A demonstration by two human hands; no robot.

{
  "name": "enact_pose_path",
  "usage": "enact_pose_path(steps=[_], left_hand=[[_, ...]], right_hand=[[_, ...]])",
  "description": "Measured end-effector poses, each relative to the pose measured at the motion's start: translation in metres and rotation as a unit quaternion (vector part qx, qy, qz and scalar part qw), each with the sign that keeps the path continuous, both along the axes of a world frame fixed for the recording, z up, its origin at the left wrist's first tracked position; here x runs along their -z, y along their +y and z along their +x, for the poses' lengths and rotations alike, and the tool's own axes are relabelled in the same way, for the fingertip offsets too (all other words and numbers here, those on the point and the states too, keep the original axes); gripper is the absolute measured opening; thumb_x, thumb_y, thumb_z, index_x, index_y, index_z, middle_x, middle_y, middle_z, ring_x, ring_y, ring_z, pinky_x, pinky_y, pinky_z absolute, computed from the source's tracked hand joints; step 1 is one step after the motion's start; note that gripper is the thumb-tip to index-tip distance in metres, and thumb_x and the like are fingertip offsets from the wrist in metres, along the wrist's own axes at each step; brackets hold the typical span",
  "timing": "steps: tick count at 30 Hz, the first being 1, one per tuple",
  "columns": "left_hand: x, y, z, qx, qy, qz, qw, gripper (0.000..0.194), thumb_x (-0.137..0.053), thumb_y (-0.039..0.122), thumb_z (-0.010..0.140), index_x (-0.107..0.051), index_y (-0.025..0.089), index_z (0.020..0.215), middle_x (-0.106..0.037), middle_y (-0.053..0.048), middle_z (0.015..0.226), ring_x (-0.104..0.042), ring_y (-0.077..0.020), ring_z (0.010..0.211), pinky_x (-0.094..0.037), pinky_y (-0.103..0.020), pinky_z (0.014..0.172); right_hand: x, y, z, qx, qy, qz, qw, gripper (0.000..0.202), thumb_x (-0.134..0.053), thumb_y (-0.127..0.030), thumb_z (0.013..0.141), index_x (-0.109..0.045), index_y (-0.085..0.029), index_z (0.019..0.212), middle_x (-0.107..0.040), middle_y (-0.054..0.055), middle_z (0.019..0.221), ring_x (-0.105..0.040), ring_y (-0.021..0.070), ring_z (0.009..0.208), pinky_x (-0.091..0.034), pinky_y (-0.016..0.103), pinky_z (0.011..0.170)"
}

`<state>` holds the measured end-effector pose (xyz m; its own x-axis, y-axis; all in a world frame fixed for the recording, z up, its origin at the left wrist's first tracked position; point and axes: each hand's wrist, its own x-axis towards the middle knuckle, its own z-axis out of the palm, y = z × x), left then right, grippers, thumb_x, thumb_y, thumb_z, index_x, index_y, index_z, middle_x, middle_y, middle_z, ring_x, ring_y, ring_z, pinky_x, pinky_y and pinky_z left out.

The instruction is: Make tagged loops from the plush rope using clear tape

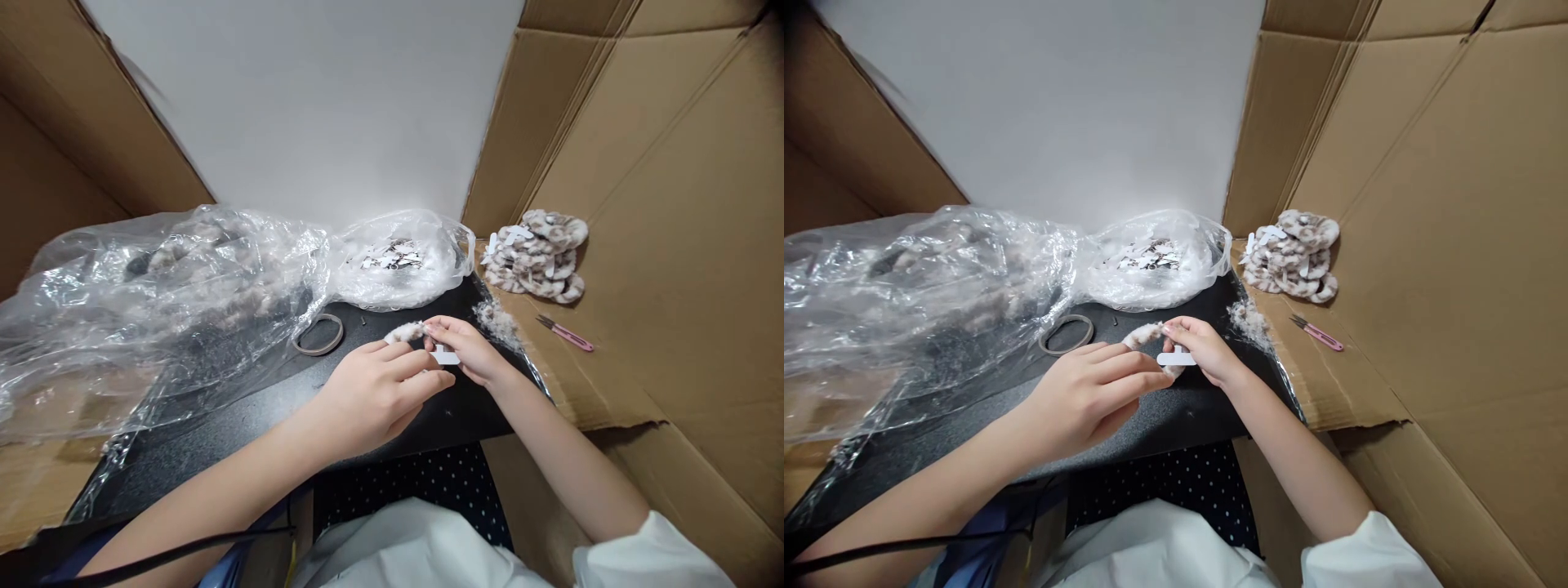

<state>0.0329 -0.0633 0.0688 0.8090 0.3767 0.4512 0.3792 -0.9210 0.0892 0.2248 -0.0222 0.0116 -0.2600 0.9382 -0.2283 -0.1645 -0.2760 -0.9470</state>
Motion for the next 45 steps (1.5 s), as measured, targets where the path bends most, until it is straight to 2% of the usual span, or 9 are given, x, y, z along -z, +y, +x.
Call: enact_pose_path(steps=[6, 9, 12, 16, 20, 24, 33, 41, 45], left_hand=[[0.026, 0.028, -0.007, -0.115, -0.120, -0.177, 0.970, 0.043, -0.054, 0.028, 0.088, -0.048, 0.019, 0.129, -0.055, -0.014, 0.132, -0.053, -0.0280, 0.118, -0.044, -0.043, 0.096], [0.043, 0.043, -0.006, -0.106, -0.132, -0.384, 0.908, 0.032, -0.045, 0.039, 0.094, -0.055, 0.018, 0.116, -0.068, -0.006, 0.091, -0.065, -0.0195, 0.079, -0.051, -0.031, 0.070], [0.058, 0.049, -0.006, -0.144, -0.203, -0.456, 0.854, 0.031, -0.045, 0.044, 0.094, -0.058, 0.017, 0.093, -0.057, 0.002, 0.062, -0.056, -0.0130, 0.054, -0.045, -0.024, 0.054], [0.071, 0.051, -0.009, -0.173, -0.304, -0.462, 0.815, 0.031, -0.053, 0.046, 0.089, -0.059, 0.016, 0.092, -0.063, 0.000, 0.068, -0.059, -0.0132, 0.059, -0.046, -0.023, 0.056], [0.077, 0.050, -0.011, -0.164, -0.348, -0.466, 0.796, 0.033, -0.064, 0.045, 0.083, -0.064, 0.016, 0.098, -0.070, -0.005, 0.078, -0.068, -0.0189, 0.075, -0.051, -0.025, 0.063], [0.080, 0.048, -0.011, -0.148, -0.339, -0.449, 0.813, 0.037, -0.069, 0.042, 0.079, -0.069, 0.017, 0.106, -0.074, -0.008, 0.092, -0.069, -0.0206, 0.082, -0.053, -0.028, 0.070], [0.077, 0.044, -0.016, -0.153, -0.341, -0.303, 0.877, 0.016, -0.072, 0.030, 0.077, -0.076, 0.018, 0.086, -0.076, -0.009, 0.086, -0.068, -0.0179, 0.073, -0.054, -0.028, 0.065], [0.083, 0.041, -0.014, -0.108, -0.387, -0.372, 0.837, 0.018, -0.078, 0.030, 0.071, -0.075, 0.018, 0.084, -0.075, -0.008, 0.083, -0.069, -0.0183, 0.074, -0.055, -0.028, 0.067], [0.086, 0.044, -0.014, -0.122, -0.408, -0.395, 0.814, 0.020, -0.078, 0.031, 0.071, -0.074, 0.016, 0.083, -0.075, -0.008, 0.084, -0.069, -0.0186, 0.075, -0.054, -0.028, 0.069]], right_hand=[[-0.006, -0.005, -0.002, -0.056, 0.054, -0.048, 0.996, 0.028, -0.071, -0.040, 0.074, -0.056, -0.018, 0.083, -0.058, -0.004, 0.057, -0.050, 0.0094, 0.048, -0.038, 0.020, 0.047], [-0.009, -0.003, -0.004, -0.105, 0.095, -0.124, 0.982, 0.023, -0.061, -0.041, 0.084, -0.054, -0.019, 0.084, -0.060, -0.002, 0.059, -0.053, 0.0119, 0.048, -0.044, 0.024, 0.048], [-0.009, 0.000, -0.001, -0.113, 0.155, -0.186, 0.964, 0.031, -0.049, -0.049, 0.089, -0.054, -0.018, 0.088, -0.063, 0.001, 0.071, -0.056, 0.0129, 0.052, -0.052, 0.031, 0.058], [-0.002, -0.005, 0.008, -0.075, 0.157, -0.102, 0.980, 0.035, -0.062, -0.050, 0.079, -0.054, -0.020, 0.095, -0.063, 0.000, 0.077, -0.057, 0.0132, 0.058, -0.053, 0.034, 0.068], [0.010, -0.012, 0.007, -0.003, -0.012, 0.096, 0.995, 0.042, -0.080, -0.030, 0.061, -0.056, -0.022, 0.095, -0.064, 0.000, 0.089, -0.061, 0.0155, 0.079, -0.050, 0.030, 0.076], [0.019, -0.014, 0.000, 0.040, -0.145, 0.221, 0.964, 0.022, -0.070, -0.026, 0.071, -0.061, -0.021, 0.091, -0.065, 0.001, 0.088, -0.062, 0.0178, 0.086, -0.048, 0.031, 0.079], [0.007, -0.019, 0.006, 0.041, -0.224, 0.248, 0.942, 0.019, -0.065, -0.036, 0.081, -0.067, -0.020, 0.092, -0.069, 0.004, 0.090, -0.064, 0.0186, 0.080, -0.050, 0.031, 0.072], [0.005, -0.022, -0.004, 0.122, -0.310, 0.367, 0.868, 0.006, -0.065, -0.021, 0.080, -0.070, -0.021, 0.081, -0.069, 0.005, 0.081, -0.063, 0.0199, 0.078, -0.048, 0.033, 0.074], [0.005, -0.023, -0.004, 0.093, -0.264, 0.365, 0.888, 0.005, -0.066, -0.024, 0.080, -0.071, -0.021, 0.081, -0.070, 0.005, 0.082, -0.063, 0.0192, 0.078, -0.048, 0.032, 0.074]])
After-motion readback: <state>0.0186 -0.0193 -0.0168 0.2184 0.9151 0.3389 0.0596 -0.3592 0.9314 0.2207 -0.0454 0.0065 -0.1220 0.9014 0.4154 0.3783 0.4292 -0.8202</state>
